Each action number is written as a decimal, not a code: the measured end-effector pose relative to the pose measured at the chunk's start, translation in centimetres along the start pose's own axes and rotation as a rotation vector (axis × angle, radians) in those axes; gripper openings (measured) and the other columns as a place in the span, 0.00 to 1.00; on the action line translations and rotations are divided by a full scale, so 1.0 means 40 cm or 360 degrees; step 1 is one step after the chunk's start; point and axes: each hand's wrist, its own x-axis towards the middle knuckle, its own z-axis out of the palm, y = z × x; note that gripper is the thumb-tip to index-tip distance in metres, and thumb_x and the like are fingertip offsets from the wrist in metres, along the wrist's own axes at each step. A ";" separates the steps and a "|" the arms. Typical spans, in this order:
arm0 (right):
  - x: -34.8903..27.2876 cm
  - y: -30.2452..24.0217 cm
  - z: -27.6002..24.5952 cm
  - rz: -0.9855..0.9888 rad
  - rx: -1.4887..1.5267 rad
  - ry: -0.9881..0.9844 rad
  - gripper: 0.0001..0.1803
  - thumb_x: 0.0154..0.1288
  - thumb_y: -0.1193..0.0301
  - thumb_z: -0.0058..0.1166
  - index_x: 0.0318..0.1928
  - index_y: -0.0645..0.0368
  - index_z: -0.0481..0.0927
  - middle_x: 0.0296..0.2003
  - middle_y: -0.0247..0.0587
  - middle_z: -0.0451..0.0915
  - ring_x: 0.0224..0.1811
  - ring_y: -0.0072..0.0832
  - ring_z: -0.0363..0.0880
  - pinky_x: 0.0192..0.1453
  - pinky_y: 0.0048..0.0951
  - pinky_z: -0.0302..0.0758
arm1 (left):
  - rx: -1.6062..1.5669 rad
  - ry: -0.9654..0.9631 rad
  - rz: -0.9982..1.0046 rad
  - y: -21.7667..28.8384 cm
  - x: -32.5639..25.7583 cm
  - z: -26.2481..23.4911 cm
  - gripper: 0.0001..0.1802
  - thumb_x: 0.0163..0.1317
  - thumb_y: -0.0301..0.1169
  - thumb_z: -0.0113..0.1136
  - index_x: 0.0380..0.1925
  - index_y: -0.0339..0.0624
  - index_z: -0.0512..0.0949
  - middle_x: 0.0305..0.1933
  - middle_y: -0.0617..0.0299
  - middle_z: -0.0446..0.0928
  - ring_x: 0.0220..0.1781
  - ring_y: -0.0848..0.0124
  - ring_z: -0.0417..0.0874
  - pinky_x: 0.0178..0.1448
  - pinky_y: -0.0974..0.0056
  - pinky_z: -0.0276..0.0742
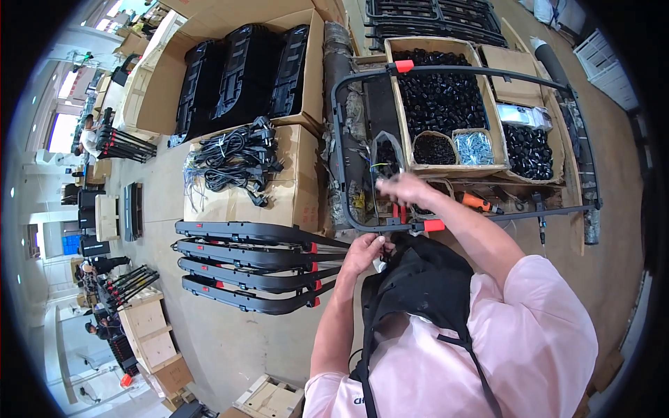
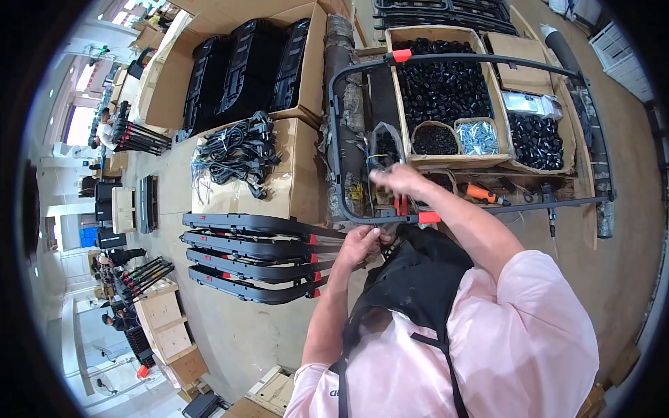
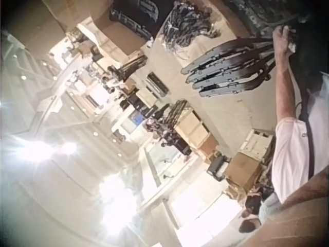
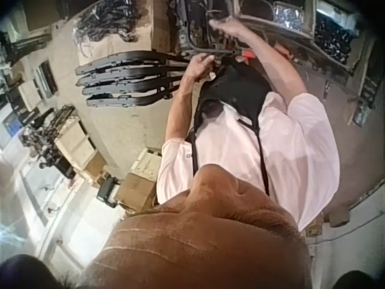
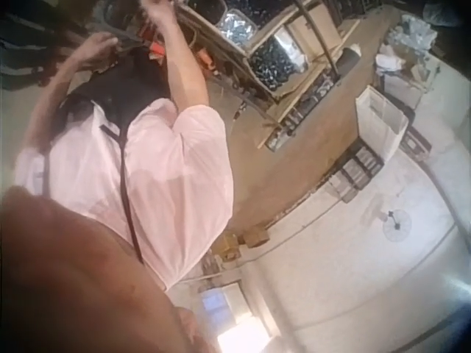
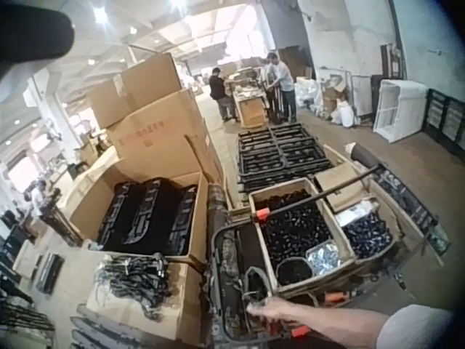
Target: Assemble a leaf blower by connecting parts and securing them with screws using a power drill.
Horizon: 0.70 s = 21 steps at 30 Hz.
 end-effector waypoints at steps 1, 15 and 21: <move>-0.019 -0.005 0.033 -0.0036 -0.0081 -0.0060 0.35 0.74 0.40 0.57 0.50 0.64 0.88 0.31 0.41 0.85 0.28 0.25 0.81 0.33 0.33 0.79 | 0.0236 0.0037 0.0011 0.005 0.001 0.007 0.16 0.81 0.37 0.55 0.49 0.34 0.83 0.44 0.61 0.90 0.36 0.80 0.79 0.42 0.70 0.76; 0.056 -0.033 0.161 -0.0380 -0.0313 0.0476 0.23 0.71 0.57 0.61 0.53 0.65 0.87 0.48 0.58 0.88 0.55 0.49 0.87 0.61 0.43 0.79 | -0.0512 0.0053 0.0269 -0.094 0.008 0.016 0.13 0.79 0.35 0.58 0.52 0.38 0.83 0.42 0.62 0.89 0.42 0.77 0.83 0.49 0.71 0.74; 0.094 -0.049 0.167 -0.0391 -0.0263 0.0554 0.22 0.70 0.57 0.62 0.51 0.63 0.88 0.48 0.59 0.88 0.54 0.51 0.87 0.61 0.45 0.79 | -0.0508 0.0174 0.0296 -0.098 0.022 0.019 0.11 0.78 0.35 0.61 0.49 0.40 0.84 0.42 0.65 0.89 0.39 0.80 0.79 0.46 0.72 0.72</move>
